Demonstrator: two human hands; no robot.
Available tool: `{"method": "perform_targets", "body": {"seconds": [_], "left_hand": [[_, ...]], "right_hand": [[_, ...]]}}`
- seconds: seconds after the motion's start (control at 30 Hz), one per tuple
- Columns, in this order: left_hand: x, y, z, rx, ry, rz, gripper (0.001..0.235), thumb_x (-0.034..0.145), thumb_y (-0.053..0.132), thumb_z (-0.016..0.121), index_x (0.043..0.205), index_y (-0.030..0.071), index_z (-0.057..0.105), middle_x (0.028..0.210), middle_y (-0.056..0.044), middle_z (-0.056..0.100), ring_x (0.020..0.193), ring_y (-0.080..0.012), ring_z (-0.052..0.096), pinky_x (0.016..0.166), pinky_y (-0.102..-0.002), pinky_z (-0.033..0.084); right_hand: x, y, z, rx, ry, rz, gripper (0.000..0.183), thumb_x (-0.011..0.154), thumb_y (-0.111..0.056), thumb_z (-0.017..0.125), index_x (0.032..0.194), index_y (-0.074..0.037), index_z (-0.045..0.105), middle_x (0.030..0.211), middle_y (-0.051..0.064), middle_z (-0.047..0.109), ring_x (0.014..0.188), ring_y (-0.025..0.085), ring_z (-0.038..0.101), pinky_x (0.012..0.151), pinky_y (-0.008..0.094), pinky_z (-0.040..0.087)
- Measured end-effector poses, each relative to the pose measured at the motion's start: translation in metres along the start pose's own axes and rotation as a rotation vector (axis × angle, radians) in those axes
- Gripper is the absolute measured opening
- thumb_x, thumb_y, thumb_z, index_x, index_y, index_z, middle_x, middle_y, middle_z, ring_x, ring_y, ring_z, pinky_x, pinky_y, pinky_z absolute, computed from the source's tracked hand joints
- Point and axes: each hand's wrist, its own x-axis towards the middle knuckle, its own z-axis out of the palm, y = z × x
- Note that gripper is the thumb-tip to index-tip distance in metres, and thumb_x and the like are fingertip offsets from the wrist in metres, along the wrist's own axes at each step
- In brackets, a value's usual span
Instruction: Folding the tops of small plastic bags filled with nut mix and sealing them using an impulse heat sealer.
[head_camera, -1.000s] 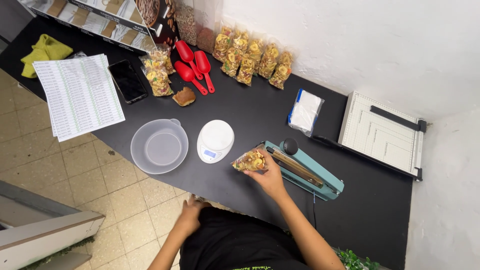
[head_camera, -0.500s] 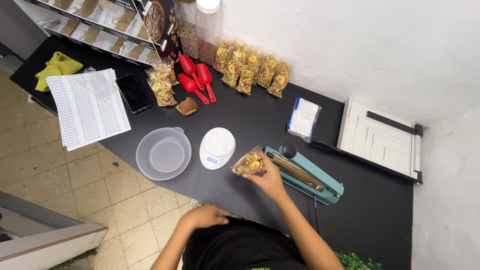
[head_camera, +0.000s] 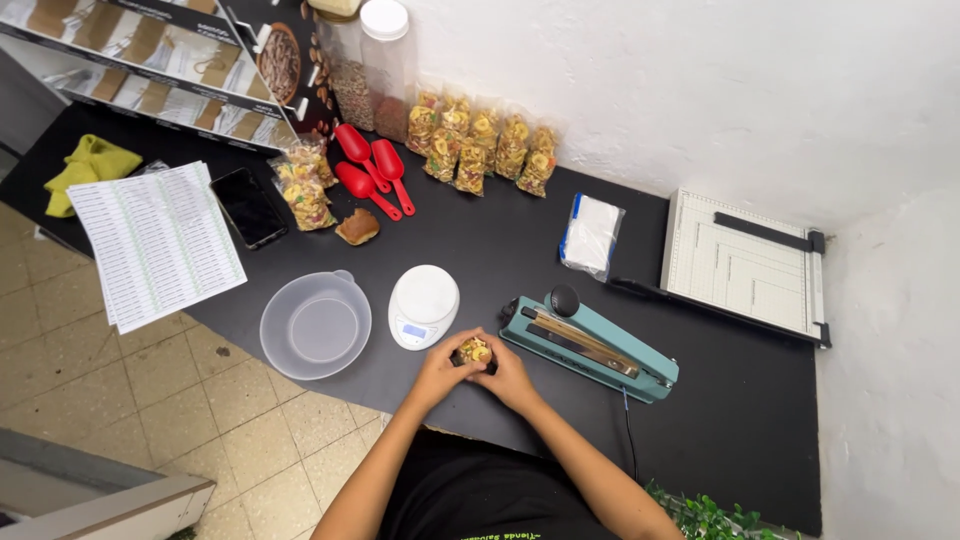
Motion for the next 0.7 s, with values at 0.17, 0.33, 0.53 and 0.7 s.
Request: {"method": "perform_targets", "body": {"seconds": [0.17, 0.33, 0.53, 0.7], "left_hand": [[0.003, 0.009, -0.009, -0.045, -0.056, -0.026, 0.06, 0.077, 0.009, 0.087, 0.134, 0.008, 0.068, 0.14, -0.017, 0.065, 0.135, -0.0329, 0.054, 0.115, -0.045, 0.04], [0.0, 0.021, -0.019, -0.08, -0.055, -0.088, 0.055, 0.076, 0.007, 0.088, 0.129, 0.008, 0.072, 0.137, -0.017, 0.067, 0.134, -0.0326, 0.056, 0.115, -0.045, 0.041], [-0.001, 0.015, -0.019, -0.12, 0.022, -0.145, 0.046, 0.075, 0.005, 0.088, 0.119, 0.009, 0.078, 0.127, -0.014, 0.074, 0.124, -0.0259, 0.064, 0.107, -0.04, 0.047], [-0.002, 0.019, -0.018, -0.182, 0.048, -0.15, 0.044, 0.073, 0.008, 0.091, 0.116, 0.009, 0.079, 0.121, -0.011, 0.076, 0.117, -0.0201, 0.068, 0.102, -0.036, 0.051]], "right_hand": [[0.003, -0.012, -0.017, 0.166, -0.012, -0.002, 0.07, 0.068, -0.007, 0.094, 0.132, -0.015, 0.066, 0.126, 0.012, 0.072, 0.12, 0.031, 0.067, 0.104, 0.041, 0.052], [0.003, -0.01, -0.02, 0.201, 0.031, -0.058, 0.05, 0.074, -0.005, 0.09, 0.12, -0.015, 0.075, 0.115, 0.007, 0.075, 0.109, 0.024, 0.072, 0.097, 0.037, 0.056], [0.002, -0.01, -0.02, 0.315, 0.037, -0.094, 0.044, 0.077, 0.0, 0.087, 0.119, -0.006, 0.074, 0.119, 0.015, 0.074, 0.108, 0.024, 0.07, 0.096, 0.038, 0.057], [0.0, -0.008, -0.024, 0.418, -0.001, -0.124, 0.045, 0.077, -0.006, 0.089, 0.12, -0.006, 0.073, 0.123, 0.012, 0.074, 0.109, 0.019, 0.068, 0.097, 0.036, 0.055]]}}
